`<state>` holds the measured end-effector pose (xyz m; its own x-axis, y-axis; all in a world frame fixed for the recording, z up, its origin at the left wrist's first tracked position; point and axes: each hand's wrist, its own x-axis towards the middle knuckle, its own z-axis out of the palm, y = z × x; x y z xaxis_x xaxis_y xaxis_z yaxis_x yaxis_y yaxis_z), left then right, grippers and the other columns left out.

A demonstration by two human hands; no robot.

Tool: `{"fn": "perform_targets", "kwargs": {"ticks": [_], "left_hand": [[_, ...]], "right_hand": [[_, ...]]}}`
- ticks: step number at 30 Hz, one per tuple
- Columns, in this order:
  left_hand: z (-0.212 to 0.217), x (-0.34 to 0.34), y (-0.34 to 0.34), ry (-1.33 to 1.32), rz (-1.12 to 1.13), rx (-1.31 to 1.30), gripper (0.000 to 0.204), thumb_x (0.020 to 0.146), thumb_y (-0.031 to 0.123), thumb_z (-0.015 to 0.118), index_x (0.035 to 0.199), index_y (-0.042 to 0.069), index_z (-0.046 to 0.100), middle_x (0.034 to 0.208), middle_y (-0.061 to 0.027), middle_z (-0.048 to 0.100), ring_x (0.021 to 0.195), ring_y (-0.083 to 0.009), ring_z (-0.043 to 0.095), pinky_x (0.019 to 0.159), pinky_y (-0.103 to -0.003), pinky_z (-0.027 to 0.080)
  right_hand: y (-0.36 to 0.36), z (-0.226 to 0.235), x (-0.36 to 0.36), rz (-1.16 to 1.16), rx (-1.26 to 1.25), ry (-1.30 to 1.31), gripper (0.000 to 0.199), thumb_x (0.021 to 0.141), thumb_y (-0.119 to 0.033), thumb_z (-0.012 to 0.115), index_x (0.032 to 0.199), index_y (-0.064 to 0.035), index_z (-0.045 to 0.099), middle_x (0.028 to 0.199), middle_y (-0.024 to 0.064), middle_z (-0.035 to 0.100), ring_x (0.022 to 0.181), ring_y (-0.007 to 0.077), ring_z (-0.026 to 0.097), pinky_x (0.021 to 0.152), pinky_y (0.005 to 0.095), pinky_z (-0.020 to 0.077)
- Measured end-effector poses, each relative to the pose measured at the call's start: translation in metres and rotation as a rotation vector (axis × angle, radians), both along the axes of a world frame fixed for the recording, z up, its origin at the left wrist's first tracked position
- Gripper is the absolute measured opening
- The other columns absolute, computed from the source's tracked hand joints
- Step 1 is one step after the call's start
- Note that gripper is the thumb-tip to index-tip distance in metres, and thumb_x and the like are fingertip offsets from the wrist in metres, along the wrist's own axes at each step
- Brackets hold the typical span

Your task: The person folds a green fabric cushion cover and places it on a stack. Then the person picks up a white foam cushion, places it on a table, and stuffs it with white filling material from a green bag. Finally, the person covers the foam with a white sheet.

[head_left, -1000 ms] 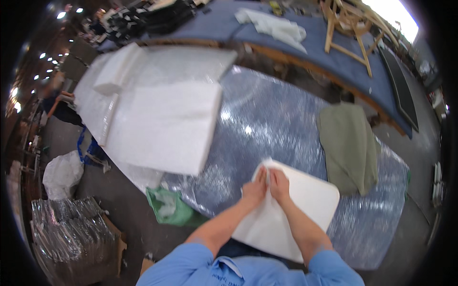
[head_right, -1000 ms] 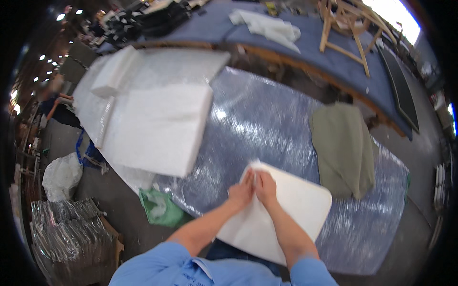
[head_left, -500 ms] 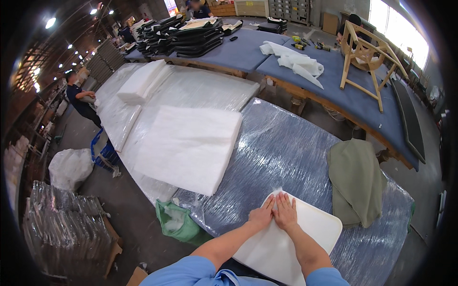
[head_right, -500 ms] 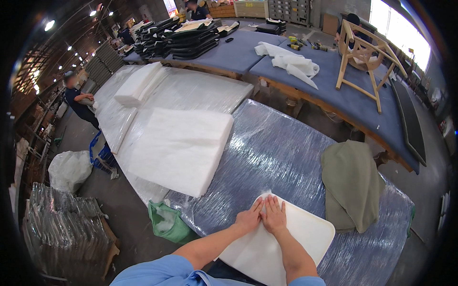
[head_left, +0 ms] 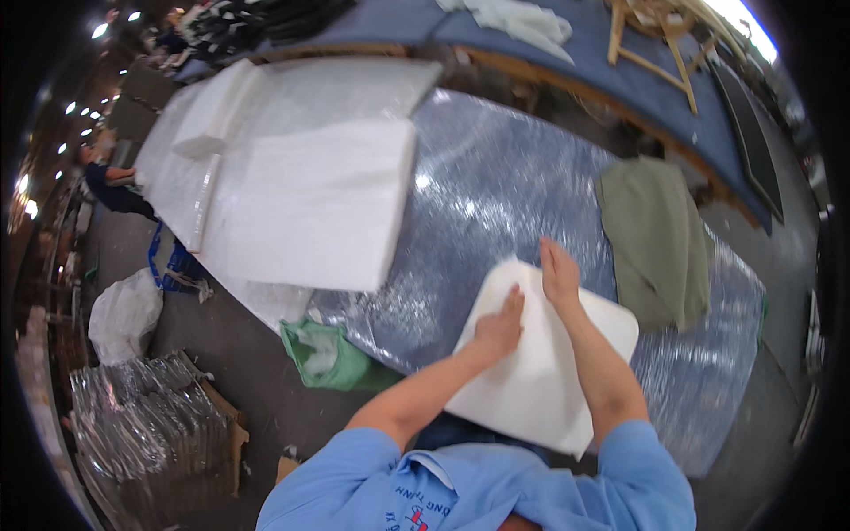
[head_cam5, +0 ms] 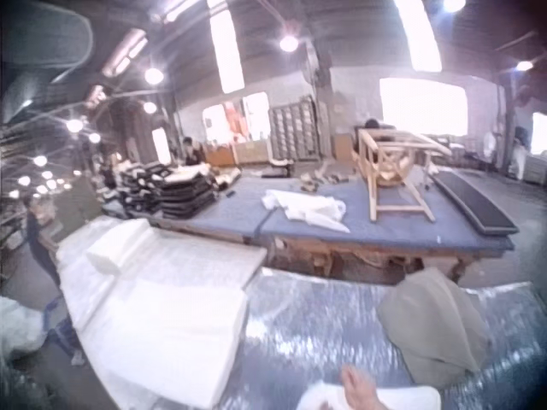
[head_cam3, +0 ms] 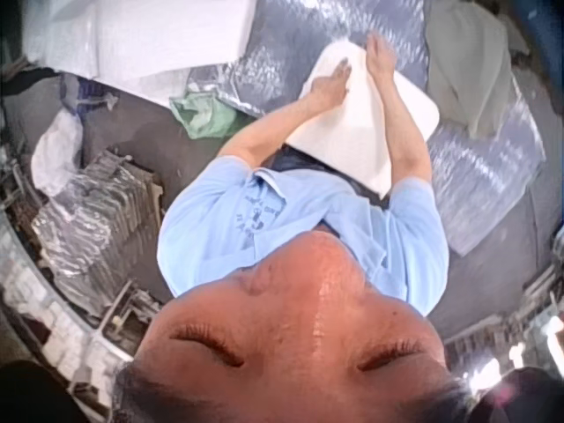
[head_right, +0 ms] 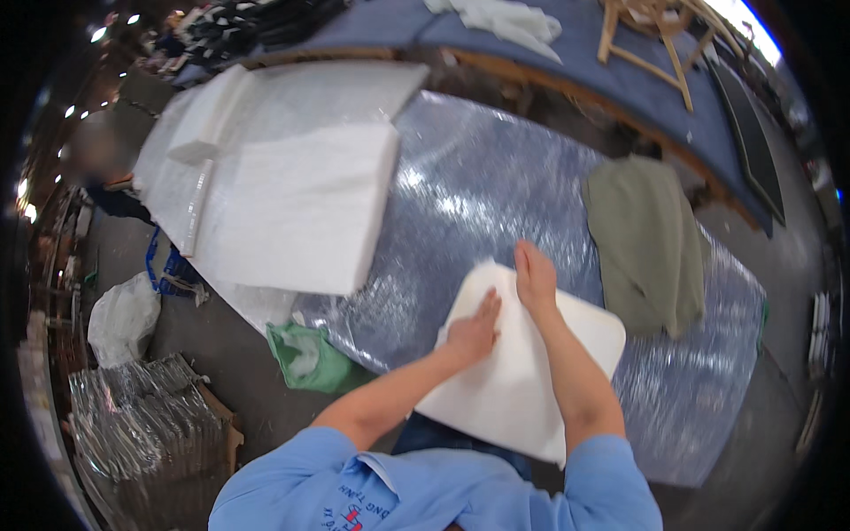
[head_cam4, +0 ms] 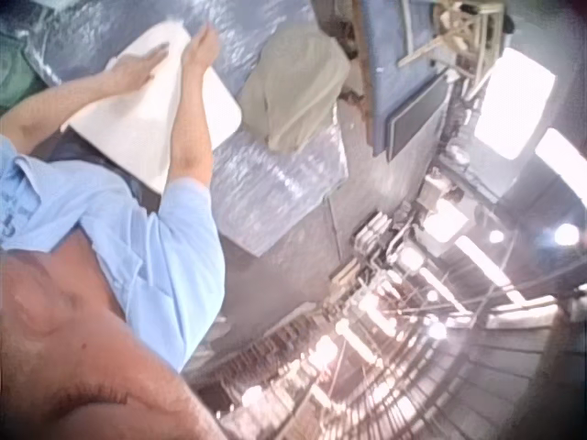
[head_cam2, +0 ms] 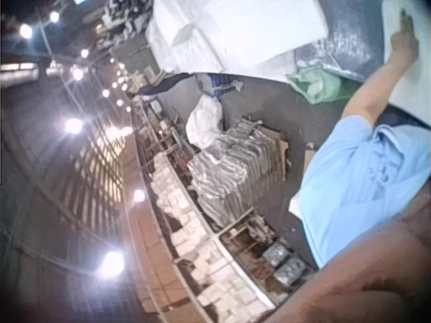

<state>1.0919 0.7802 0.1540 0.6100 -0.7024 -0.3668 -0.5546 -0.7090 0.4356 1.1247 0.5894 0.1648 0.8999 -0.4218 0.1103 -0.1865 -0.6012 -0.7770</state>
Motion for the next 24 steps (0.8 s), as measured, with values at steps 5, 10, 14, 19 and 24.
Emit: {"fn": "perform_targets", "kwargs": {"ticks": [5,10,14,19,24], "left_hand": [[0.01,0.004,-0.009,0.017,-0.088,0.054,0.082,0.097,0.034,0.061,0.161,0.004,0.021,0.172,-0.0146,0.009,0.096,-0.0317,0.073,0.072,-0.045,0.059],[0.005,0.007,-0.009,0.02,-0.1,0.133,0.082,0.097,0.036,0.06,0.162,0.006,0.02,0.171,-0.0169,0.008,0.094,-0.0318,0.073,0.07,-0.043,0.059],[0.001,0.011,-0.002,0.011,-0.077,0.145,0.083,0.097,0.037,0.06,0.163,0.008,0.019,0.172,-0.016,0.003,0.091,-0.0311,0.074,0.071,-0.043,0.059],[-0.002,0.006,-0.008,-0.022,-0.09,0.032,0.081,0.096,0.036,0.061,0.162,0.008,0.023,0.172,-0.0163,0.007,0.091,-0.0318,0.074,0.068,-0.043,0.059],[0.001,0.007,-0.004,0.01,-0.058,0.099,0.082,0.096,0.036,0.062,0.162,0.008,0.023,0.172,-0.0153,0.006,0.092,-0.0324,0.074,0.07,-0.043,0.059]], "right_hand": [[-0.008,-0.028,-0.024,0.119,-0.282,0.022,0.033,0.104,-0.02,0.052,0.133,-0.0101,0.063,0.132,0.0117,0.066,0.129,0.0316,0.058,0.112,0.0494,0.0389],[0.023,-0.044,-0.011,0.363,-0.477,0.011,0.038,0.106,-0.03,0.045,0.136,-0.0125,0.062,0.137,0.0096,0.065,0.135,0.0326,0.053,0.119,0.0563,0.0271],[0.035,-0.018,0.034,0.507,-0.28,0.56,0.052,0.107,-0.045,0.038,0.13,-0.0097,0.069,0.133,0.013,0.067,0.131,0.0341,0.057,0.117,0.0572,0.0302],[-0.001,-0.008,0.076,0.314,-0.017,0.666,0.065,0.105,-0.058,0.034,0.114,-0.0106,0.077,0.12,0.0228,0.071,0.119,0.0407,0.063,0.108,0.0494,0.0432],[0.004,-0.008,0.067,0.345,0.009,0.485,0.07,0.104,-0.062,0.031,0.115,-0.0098,0.076,0.116,0.0255,0.071,0.117,0.0421,0.064,0.106,0.0456,0.045]]}}
